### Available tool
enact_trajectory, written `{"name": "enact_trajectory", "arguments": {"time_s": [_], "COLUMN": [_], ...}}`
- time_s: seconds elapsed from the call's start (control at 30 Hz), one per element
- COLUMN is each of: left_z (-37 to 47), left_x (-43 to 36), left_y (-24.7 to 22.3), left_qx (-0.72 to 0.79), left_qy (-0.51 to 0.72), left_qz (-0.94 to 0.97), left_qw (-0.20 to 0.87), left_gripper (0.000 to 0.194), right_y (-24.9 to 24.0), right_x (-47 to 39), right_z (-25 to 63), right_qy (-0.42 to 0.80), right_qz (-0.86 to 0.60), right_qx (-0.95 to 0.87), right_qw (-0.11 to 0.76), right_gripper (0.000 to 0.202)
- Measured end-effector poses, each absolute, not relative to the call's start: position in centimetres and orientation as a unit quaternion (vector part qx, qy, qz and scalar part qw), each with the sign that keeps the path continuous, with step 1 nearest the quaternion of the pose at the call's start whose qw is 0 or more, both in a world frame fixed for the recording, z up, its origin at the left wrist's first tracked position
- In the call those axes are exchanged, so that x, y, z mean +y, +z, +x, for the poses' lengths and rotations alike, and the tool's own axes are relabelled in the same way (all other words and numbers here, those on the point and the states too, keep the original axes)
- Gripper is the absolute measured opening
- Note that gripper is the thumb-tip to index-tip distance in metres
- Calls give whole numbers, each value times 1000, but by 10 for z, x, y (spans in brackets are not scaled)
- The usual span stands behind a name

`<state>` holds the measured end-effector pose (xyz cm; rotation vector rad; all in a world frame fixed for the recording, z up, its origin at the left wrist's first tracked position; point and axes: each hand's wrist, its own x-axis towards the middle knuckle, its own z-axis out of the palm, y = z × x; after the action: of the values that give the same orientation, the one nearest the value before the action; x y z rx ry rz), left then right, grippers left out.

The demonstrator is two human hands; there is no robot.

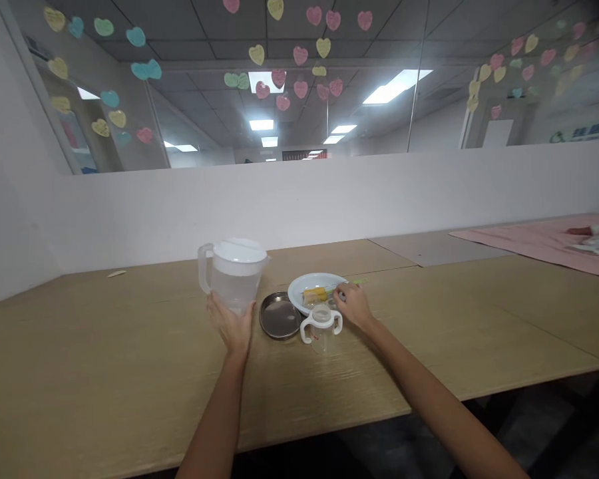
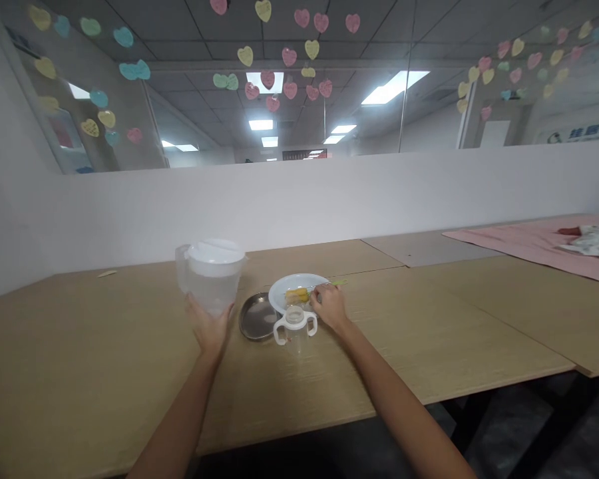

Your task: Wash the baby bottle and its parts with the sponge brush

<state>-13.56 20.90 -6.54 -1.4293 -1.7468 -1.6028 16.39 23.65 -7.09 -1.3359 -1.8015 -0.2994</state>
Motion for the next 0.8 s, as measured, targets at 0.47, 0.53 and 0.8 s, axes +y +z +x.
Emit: {"name": "enact_trajectory", "arguments": {"time_s": [0.47,0.53,0.8], "left_z": [-118,-119,-121], "left_x": [190,190,192], "left_y": [-56,-56,-59], "left_qx": [-601,-601,-601], "left_qy": [-429,-436,-424], "left_qz": [-618,-614,-618], "left_qw": [270,266,279], "left_gripper": [73,73,72], "right_y": [-68,-66,-76], "right_x": [233,228,204], "right_z": [163,163,144], "right_qy": [-106,-102,-79], "right_qz": [-501,-486,-354], "right_qx": [-715,-712,-744], "right_qw": [476,496,561], "right_gripper": [33,38,34]}}
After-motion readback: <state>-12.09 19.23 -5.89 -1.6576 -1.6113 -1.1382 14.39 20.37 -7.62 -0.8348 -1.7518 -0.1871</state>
